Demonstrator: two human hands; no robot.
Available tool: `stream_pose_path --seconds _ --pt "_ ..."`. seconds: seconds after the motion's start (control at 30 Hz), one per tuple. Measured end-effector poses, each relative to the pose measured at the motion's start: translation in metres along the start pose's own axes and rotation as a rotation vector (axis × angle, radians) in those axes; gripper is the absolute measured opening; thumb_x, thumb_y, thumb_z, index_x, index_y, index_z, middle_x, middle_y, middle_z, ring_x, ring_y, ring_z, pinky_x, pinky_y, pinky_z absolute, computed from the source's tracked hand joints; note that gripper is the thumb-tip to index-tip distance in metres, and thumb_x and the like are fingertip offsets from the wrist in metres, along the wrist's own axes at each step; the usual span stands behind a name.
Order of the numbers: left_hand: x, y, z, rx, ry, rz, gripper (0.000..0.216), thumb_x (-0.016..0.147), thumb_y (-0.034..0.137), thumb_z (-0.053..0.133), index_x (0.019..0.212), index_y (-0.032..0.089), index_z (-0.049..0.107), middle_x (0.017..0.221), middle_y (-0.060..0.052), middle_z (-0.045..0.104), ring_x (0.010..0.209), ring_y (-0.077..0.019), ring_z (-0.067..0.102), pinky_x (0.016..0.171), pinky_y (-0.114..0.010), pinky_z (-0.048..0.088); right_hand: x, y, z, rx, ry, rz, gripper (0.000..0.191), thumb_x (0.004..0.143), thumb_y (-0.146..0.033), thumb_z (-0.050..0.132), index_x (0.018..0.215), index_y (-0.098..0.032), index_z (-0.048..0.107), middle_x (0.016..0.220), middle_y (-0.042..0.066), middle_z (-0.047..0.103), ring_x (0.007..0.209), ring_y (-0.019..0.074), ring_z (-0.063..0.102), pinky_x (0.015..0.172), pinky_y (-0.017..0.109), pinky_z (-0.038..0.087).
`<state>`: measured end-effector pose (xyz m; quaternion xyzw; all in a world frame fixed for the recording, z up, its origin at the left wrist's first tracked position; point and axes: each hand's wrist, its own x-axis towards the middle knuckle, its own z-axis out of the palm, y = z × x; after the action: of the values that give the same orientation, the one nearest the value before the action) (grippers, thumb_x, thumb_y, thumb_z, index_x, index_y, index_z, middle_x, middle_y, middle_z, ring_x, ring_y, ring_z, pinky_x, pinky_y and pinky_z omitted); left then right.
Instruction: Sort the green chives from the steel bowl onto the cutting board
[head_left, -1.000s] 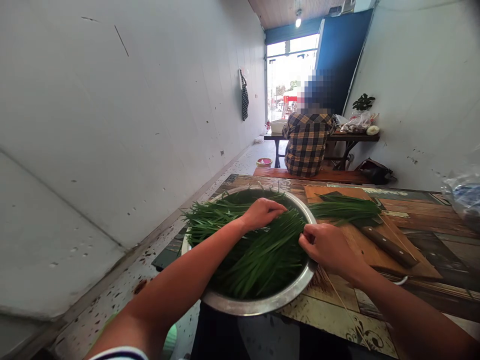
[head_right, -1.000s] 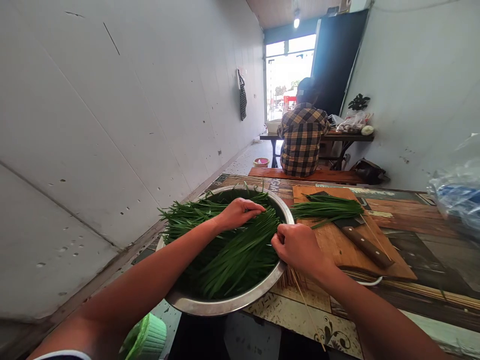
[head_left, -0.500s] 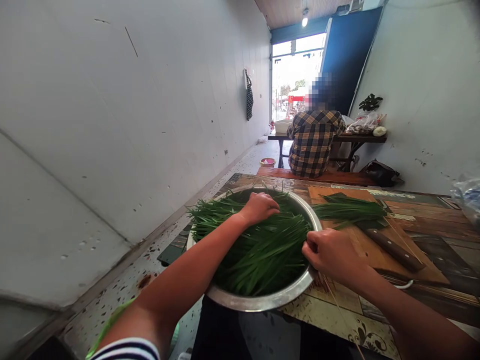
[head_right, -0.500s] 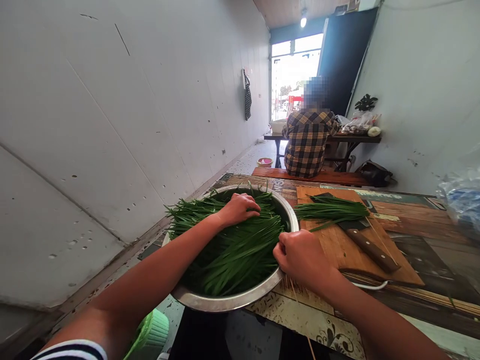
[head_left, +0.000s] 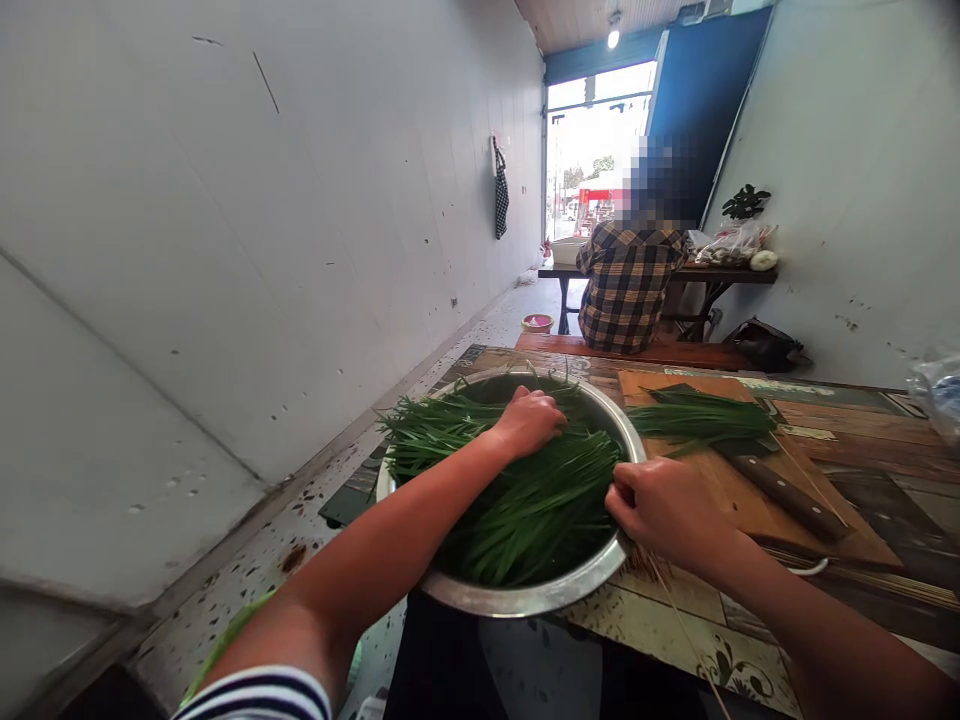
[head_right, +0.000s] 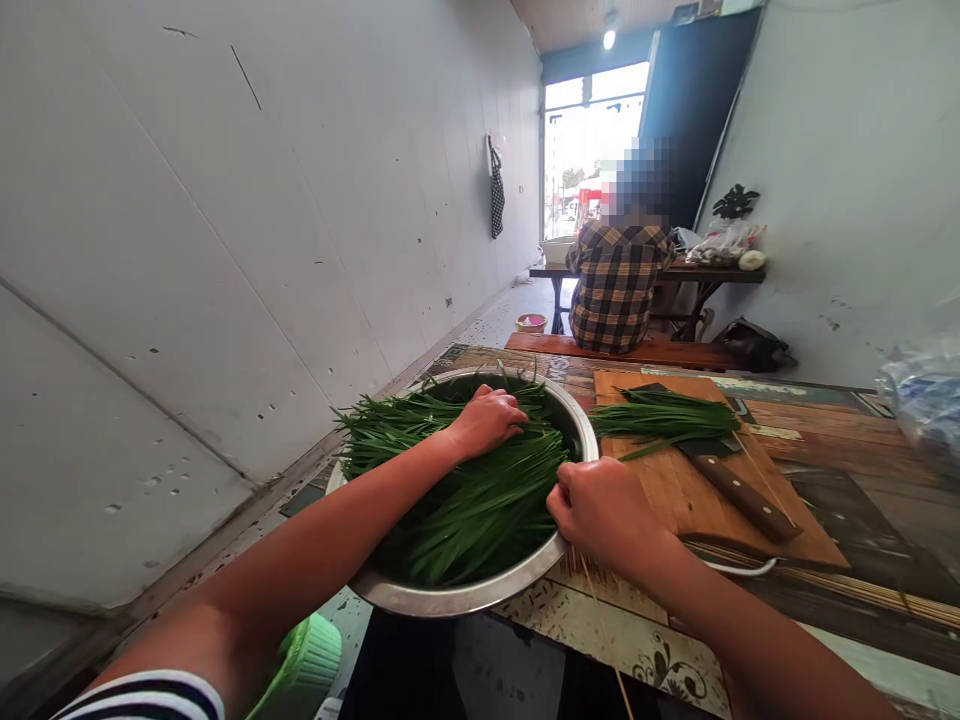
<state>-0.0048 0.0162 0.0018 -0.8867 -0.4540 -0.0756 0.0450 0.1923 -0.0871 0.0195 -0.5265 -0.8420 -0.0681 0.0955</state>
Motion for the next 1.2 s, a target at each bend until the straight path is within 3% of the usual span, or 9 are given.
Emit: stream_pose_path --seconds 0.23,0.4,0.63,0.97,1.2 --pt "0.0 0.005 -0.004 -0.094 0.153 -0.172 0.031 0.088 0.025 0.042 0.093 0.017 0.071 0.092 -0.011 0.069 0.092 -0.0224 0.06 0.081 -0.035 0.039 0.001 -0.001 -0.003 0.03 -0.023 0.033 0.026 0.078 -0.025 0.046 0.054 -0.019 0.053 0.055 0.003 0.06 0.053 0.0122 0.049 0.053 0.028 0.018" --pt "0.002 0.001 -0.002 -0.291 0.183 -0.196 0.03 0.086 0.025 0.043 0.096 0.017 0.07 0.096 -0.008 0.07 0.09 -0.0188 0.063 0.082 -0.03 0.044 0.004 0.002 -0.001 0.064 0.004 0.05 0.026 0.078 -0.025 0.046 0.054 -0.019 0.054 0.055 0.003 0.06 0.053 0.0116 0.049 0.053 0.027 0.02" --pt "0.005 0.001 -0.004 -0.523 0.294 -0.17 0.02 0.077 0.017 0.051 0.078 0.013 0.071 0.091 -0.007 0.071 0.086 -0.0157 0.062 0.076 -0.024 0.047 0.011 0.009 0.004 0.159 0.049 0.107 0.025 0.078 -0.027 0.047 0.056 -0.019 0.056 0.058 0.002 0.062 0.055 0.0113 0.049 0.055 0.025 0.024" --pt "0.002 0.007 -0.006 -0.615 0.217 -0.14 0.025 0.08 0.031 0.054 0.083 0.013 0.071 0.074 -0.003 0.068 0.065 -0.011 0.055 0.064 -0.021 0.042 0.011 0.012 0.009 0.173 0.07 0.12 0.027 0.079 -0.027 0.044 0.055 -0.019 0.053 0.056 0.001 0.059 0.053 0.0107 0.047 0.054 0.025 0.023" --pt "0.001 0.009 -0.009 -0.621 0.198 -0.142 0.027 0.083 0.029 0.05 0.081 0.013 0.071 0.066 -0.003 0.067 0.064 -0.0114 0.057 0.063 -0.021 0.042 0.011 0.011 0.01 0.169 0.089 0.108 0.027 0.079 -0.028 0.045 0.054 -0.019 0.053 0.055 0.001 0.058 0.052 0.0109 0.046 0.054 0.025 0.023"
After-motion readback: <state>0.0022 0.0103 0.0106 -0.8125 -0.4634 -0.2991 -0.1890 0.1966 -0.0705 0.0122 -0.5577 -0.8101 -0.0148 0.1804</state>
